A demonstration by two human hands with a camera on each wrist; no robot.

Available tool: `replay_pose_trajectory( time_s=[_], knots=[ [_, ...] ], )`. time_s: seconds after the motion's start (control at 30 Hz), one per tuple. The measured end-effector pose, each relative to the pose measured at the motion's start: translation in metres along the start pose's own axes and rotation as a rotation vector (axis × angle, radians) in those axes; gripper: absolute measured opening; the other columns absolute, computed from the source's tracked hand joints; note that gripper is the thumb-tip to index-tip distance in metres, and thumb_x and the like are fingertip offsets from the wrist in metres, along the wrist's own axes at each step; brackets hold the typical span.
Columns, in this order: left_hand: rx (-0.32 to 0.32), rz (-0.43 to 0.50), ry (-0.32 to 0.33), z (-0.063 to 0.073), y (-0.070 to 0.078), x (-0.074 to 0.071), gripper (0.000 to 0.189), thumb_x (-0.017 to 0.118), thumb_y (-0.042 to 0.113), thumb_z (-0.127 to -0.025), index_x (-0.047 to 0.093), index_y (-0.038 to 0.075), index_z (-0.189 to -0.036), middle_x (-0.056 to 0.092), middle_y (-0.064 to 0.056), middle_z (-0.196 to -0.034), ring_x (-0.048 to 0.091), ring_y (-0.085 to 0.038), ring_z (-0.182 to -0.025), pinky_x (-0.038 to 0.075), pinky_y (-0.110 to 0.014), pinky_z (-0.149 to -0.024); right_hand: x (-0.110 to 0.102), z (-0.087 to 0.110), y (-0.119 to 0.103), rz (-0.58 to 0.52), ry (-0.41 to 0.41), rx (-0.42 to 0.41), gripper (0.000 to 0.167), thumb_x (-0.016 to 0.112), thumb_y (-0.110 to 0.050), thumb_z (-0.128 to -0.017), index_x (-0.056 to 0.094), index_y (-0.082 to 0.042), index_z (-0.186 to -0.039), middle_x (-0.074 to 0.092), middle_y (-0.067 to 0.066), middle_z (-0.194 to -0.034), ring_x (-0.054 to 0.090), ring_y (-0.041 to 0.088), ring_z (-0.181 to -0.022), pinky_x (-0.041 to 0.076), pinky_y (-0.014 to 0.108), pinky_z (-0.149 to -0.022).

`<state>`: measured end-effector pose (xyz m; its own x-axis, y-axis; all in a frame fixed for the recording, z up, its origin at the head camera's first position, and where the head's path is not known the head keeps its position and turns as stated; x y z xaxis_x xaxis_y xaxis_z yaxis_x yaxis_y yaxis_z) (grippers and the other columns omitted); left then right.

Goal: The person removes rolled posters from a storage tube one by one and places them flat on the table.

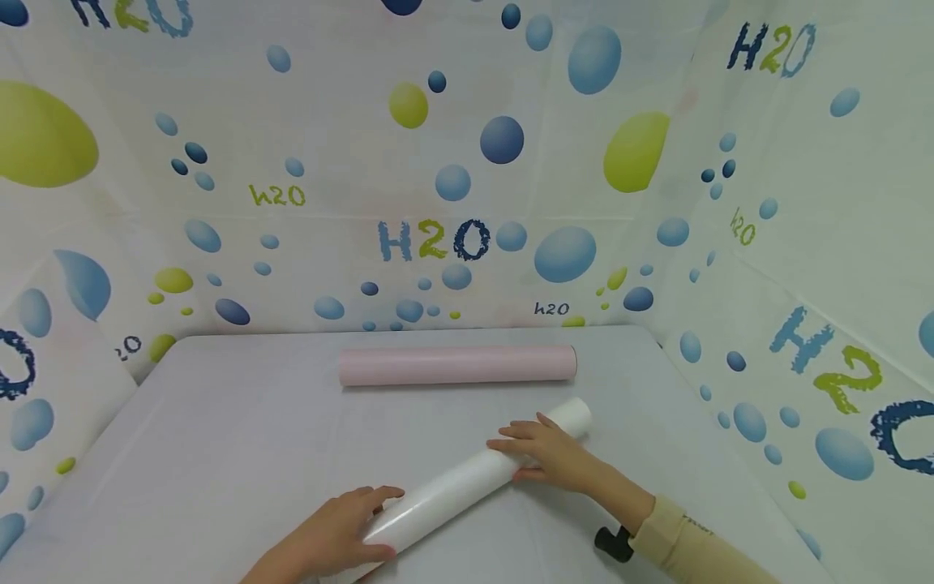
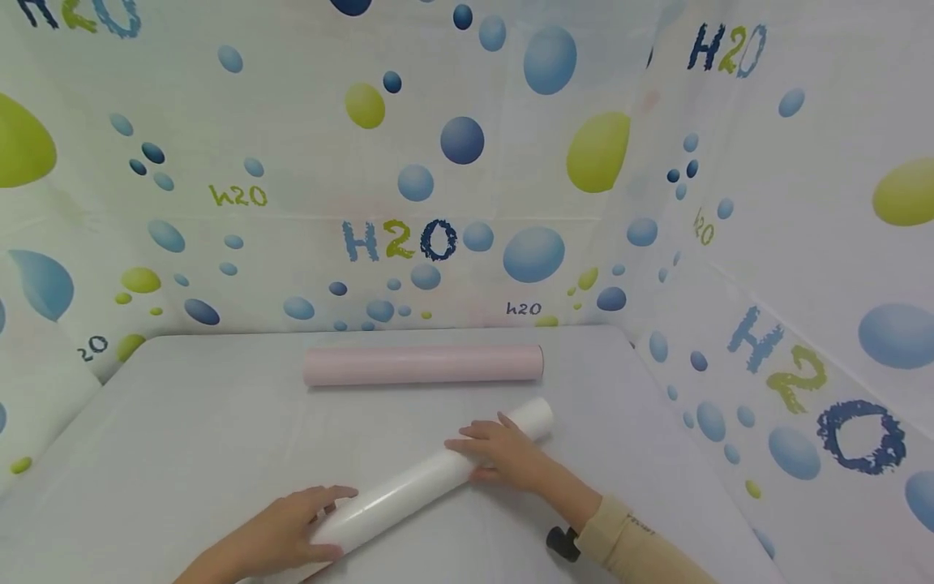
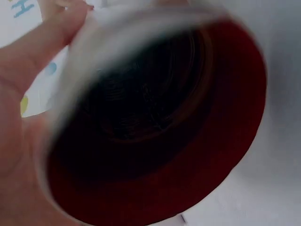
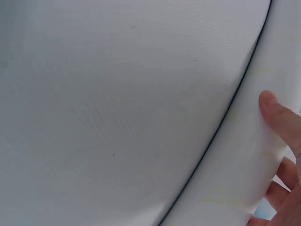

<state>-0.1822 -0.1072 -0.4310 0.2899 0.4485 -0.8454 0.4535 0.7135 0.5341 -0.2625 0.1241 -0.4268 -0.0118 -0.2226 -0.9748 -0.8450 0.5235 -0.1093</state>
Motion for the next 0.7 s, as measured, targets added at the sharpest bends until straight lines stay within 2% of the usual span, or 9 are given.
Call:
replay_pose_trajectory(
  time_s=[0.17, 0.3, 0.43, 0.57, 0.7],
  knots=[
    [-0.044, 0.085, -0.059, 0.005, 0.008, 0.011, 0.064, 0.073, 0.041, -0.071, 0.050, 0.014, -0.125, 0.054, 0.013, -0.097, 0.052, -0.003, -0.083, 0.045, -0.028, -0.068, -0.001, -0.003, -0.003, 0.025, 0.024, -0.034, 0.058, 0.072, -0.030, -0.076, 0.052, -0.022, -0.130, 0.055, 0.004, -0.127, 0.046, 0.028, -0.121, 0.033, 0.060, -0.093],
    [-0.067, 0.151, -0.112, 0.008, 0.016, 0.018, 0.069, 0.076, 0.041, -0.069, 0.050, 0.011, -0.125, 0.055, 0.011, -0.096, 0.052, -0.003, -0.082, 0.046, -0.028, -0.069, -0.002, -0.005, -0.005, 0.031, 0.024, -0.044, 0.058, 0.075, -0.027, -0.074, 0.053, -0.023, -0.128, 0.053, 0.003, -0.128, 0.044, 0.028, -0.123, 0.032, 0.060, -0.094],
    [-0.071, 0.172, -0.174, 0.009, 0.024, 0.026, 0.074, 0.079, 0.040, -0.067, 0.048, 0.007, -0.125, 0.055, 0.012, -0.091, 0.052, -0.002, -0.080, 0.047, -0.027, -0.069, -0.004, -0.008, -0.009, 0.004, 0.027, -0.053, 0.059, 0.077, -0.022, -0.071, 0.054, -0.022, -0.126, 0.053, 0.003, -0.128, 0.043, 0.028, -0.124, 0.033, 0.059, -0.094],
    [-0.087, 0.227, -0.238, 0.009, 0.028, 0.037, 0.073, 0.079, 0.031, -0.069, 0.044, 0.003, -0.126, 0.055, 0.012, -0.085, 0.051, 0.000, -0.073, 0.047, -0.026, -0.066, -0.003, -0.012, -0.013, -0.019, 0.030, -0.069, 0.061, 0.079, -0.019, -0.069, 0.055, -0.022, -0.125, 0.053, 0.003, -0.129, 0.041, 0.028, -0.125, 0.032, 0.058, -0.095],
    [-0.066, 0.239, -0.255, 0.008, 0.030, 0.046, 0.076, 0.076, 0.028, -0.073, 0.038, -0.005, -0.130, 0.058, 0.009, -0.080, 0.053, 0.001, -0.071, 0.047, -0.025, -0.065, -0.001, -0.016, -0.017, -0.032, 0.036, -0.083, 0.061, 0.079, -0.016, -0.068, 0.055, -0.023, -0.123, 0.053, 0.003, -0.130, 0.040, 0.027, -0.126, 0.032, 0.057, -0.096]
  ],
)
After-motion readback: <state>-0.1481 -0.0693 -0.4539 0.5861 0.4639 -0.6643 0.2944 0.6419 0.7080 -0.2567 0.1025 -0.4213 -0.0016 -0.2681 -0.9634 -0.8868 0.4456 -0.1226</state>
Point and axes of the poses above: each hand's wrist, its own z-axis away from the middle knuckle, its own x-axis out of the palm, y = z × x, the point moved 8 cm from there along -z, towards the middle knuckle
